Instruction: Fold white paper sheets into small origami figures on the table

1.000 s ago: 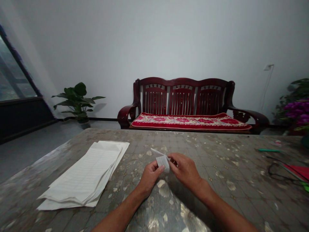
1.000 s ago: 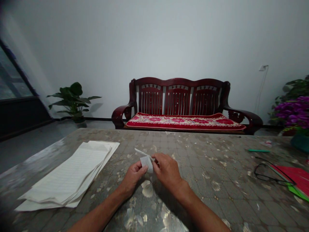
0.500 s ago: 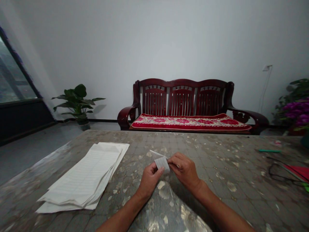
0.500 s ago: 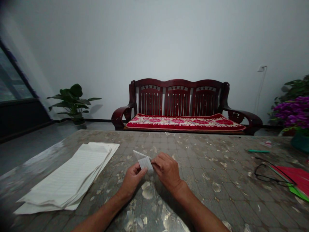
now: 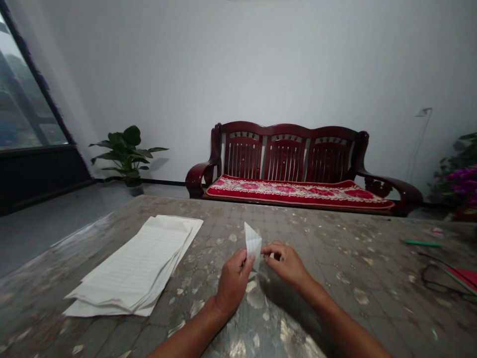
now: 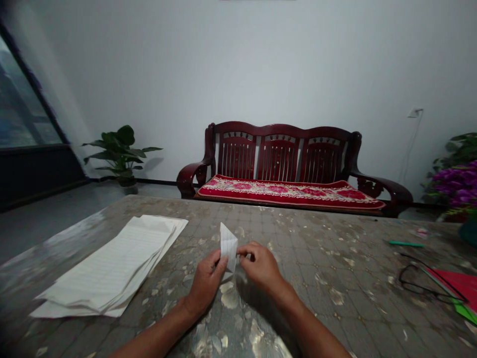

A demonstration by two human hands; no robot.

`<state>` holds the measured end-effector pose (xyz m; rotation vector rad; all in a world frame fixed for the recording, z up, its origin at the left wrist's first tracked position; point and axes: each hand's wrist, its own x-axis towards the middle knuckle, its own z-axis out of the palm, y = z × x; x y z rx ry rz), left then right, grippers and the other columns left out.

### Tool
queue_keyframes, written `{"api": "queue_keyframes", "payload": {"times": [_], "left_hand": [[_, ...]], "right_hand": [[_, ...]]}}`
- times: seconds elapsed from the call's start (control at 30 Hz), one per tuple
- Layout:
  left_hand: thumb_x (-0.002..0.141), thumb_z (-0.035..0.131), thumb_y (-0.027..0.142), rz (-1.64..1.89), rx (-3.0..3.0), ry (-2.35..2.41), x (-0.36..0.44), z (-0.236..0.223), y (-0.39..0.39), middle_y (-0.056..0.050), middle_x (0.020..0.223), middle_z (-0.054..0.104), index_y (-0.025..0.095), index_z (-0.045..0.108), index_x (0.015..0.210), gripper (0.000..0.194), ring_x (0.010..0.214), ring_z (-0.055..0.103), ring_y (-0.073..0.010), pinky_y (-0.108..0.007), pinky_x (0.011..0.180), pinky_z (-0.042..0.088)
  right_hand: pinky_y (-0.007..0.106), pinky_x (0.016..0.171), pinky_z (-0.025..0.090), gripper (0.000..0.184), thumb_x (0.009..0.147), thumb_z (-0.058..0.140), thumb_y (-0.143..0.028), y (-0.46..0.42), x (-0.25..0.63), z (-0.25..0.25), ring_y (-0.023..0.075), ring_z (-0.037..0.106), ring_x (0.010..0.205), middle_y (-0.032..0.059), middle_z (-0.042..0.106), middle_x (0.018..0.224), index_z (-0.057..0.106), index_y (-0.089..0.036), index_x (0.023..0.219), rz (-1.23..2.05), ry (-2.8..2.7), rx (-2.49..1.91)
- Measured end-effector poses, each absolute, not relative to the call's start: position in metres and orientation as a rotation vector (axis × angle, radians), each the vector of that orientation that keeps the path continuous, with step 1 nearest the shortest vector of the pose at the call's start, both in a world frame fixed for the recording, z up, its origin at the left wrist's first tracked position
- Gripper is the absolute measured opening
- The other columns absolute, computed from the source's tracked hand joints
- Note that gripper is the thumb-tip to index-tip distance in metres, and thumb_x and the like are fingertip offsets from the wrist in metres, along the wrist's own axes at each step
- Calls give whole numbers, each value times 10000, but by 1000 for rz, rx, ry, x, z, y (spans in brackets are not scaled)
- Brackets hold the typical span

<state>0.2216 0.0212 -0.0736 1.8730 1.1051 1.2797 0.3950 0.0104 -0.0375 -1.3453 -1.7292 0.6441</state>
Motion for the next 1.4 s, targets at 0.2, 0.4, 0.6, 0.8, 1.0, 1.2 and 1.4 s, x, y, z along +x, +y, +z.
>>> {"api": "queue_keyframes", "payload": {"times": [0.2,0.4,0.6,0.8,1.0,1.2,1.4], "left_hand": [[973,392,378,1167,2021,969,220,-63,11,-71,911,669,219,686,949,335,888,586,-216,-293,834,395],[967,405,411,1241,1819,977,219,-63,15,-17,703,590,197,632,768,370,674,525,-165,-258,671,383],[907,527,405,1242,1755,942,223,-69,18,-16,695,594,193,622,709,305,676,531,-161,-251,655,392],[868,545,504,1159,1459,973,226,-69,23,-6,594,596,162,611,730,375,555,554,-137,-239,576,413],[791,583,565,1037,1172,751,228,-62,25,-17,637,633,140,628,969,464,539,580,-128,-219,531,446],[803,525,412,1000,1416,990,229,-60,21,46,543,548,183,609,751,250,379,435,-82,-200,411,312],[871,448,352,951,1663,1032,225,-56,14,40,502,526,193,635,739,279,426,488,-110,-206,465,356]], "right_hand": [[237,563,378,241,658,699,-410,20,399,-49,123,492,578,-8,592,612,672,-174,693,1063,-1452,-1272],[225,499,316,296,660,731,-469,19,401,-54,96,412,505,-19,544,558,641,-188,649,1256,-1340,-1263],[221,504,325,242,643,741,-411,14,395,-55,100,440,522,-21,549,561,653,-187,667,1355,-1290,-1255],[213,526,348,307,638,774,-442,13,392,-59,95,468,552,-18,567,611,660,-173,733,1357,-1226,-1211],[182,459,339,327,642,758,-422,12,389,-62,87,502,541,-3,609,669,677,-162,823,1529,-1102,-1158],[150,397,246,280,684,724,-373,10,385,-63,56,492,493,2,628,664,674,-144,837,1696,-1071,-1009],[148,371,273,350,755,681,-489,11,381,-73,79,540,474,18,642,619,640,-143,799,1707,-1059,-977]]}}
